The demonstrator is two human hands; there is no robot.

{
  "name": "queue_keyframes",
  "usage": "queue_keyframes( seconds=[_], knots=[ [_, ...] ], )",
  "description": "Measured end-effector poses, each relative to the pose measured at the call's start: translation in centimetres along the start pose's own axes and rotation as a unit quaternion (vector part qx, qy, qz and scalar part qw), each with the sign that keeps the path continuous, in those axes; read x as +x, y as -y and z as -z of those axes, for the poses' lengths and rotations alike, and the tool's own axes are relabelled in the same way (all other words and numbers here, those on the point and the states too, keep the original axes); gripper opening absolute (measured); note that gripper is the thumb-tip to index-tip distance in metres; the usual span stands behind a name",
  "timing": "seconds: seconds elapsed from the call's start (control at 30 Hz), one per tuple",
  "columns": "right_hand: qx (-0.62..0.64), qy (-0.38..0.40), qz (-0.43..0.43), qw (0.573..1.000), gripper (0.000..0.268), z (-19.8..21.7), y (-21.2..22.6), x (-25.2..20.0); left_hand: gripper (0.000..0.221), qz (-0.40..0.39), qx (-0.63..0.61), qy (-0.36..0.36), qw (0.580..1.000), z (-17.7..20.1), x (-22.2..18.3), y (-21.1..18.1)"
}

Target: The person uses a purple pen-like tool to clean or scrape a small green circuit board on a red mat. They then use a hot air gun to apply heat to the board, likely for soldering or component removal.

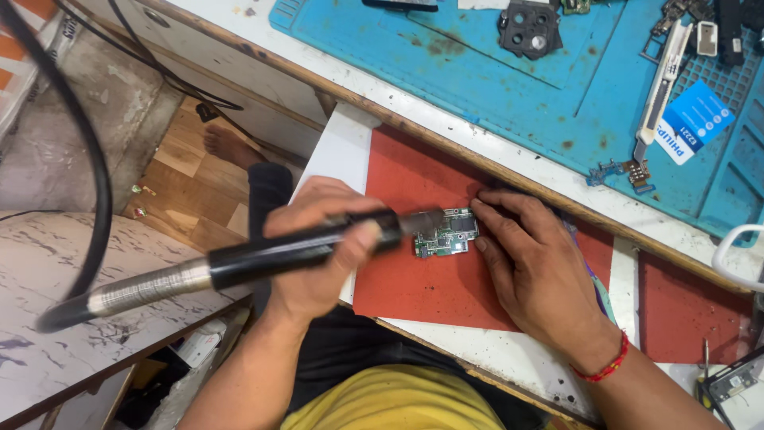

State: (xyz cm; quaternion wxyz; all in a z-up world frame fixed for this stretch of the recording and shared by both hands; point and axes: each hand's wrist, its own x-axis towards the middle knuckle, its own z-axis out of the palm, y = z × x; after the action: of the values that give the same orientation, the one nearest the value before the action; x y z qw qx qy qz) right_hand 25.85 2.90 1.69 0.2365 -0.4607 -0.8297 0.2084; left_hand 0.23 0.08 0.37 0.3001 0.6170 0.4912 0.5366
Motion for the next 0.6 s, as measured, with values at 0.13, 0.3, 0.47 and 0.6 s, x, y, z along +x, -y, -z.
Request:
queue_keyframes(
  seconds=[0.13, 0.3, 0.47, 0.6],
  knots=[
    [0.000, 0.002, -0.010, 1.000, 0.036, 0.10, 0.04, 0.28, 0.033, -0.021, 0.013, -0.009, 1.000, -0.15, -0.25, -0.06],
    [-0.011, 0.003, -0.014, 1.000, 0.037, -0.02, 0.20, 0.13, 0.032, -0.031, -0.049, 0.041, 0.997, 0.06, 0.14, 0.45],
    [-0.024, -0.001, -0.019, 1.000, 0.037, -0.17, 0.45, 0.24, 0.031, 0.006, -0.043, -0.004, 0.999, 0.44, -0.10, 0.01],
    [-0.015, 0.004, -0.026, 1.000, 0.037, -0.17, 0.66, 0.08, 0.028, -0.021, -0.025, -0.001, 0.999, 0.26, -0.41, -0.03]
  ],
)
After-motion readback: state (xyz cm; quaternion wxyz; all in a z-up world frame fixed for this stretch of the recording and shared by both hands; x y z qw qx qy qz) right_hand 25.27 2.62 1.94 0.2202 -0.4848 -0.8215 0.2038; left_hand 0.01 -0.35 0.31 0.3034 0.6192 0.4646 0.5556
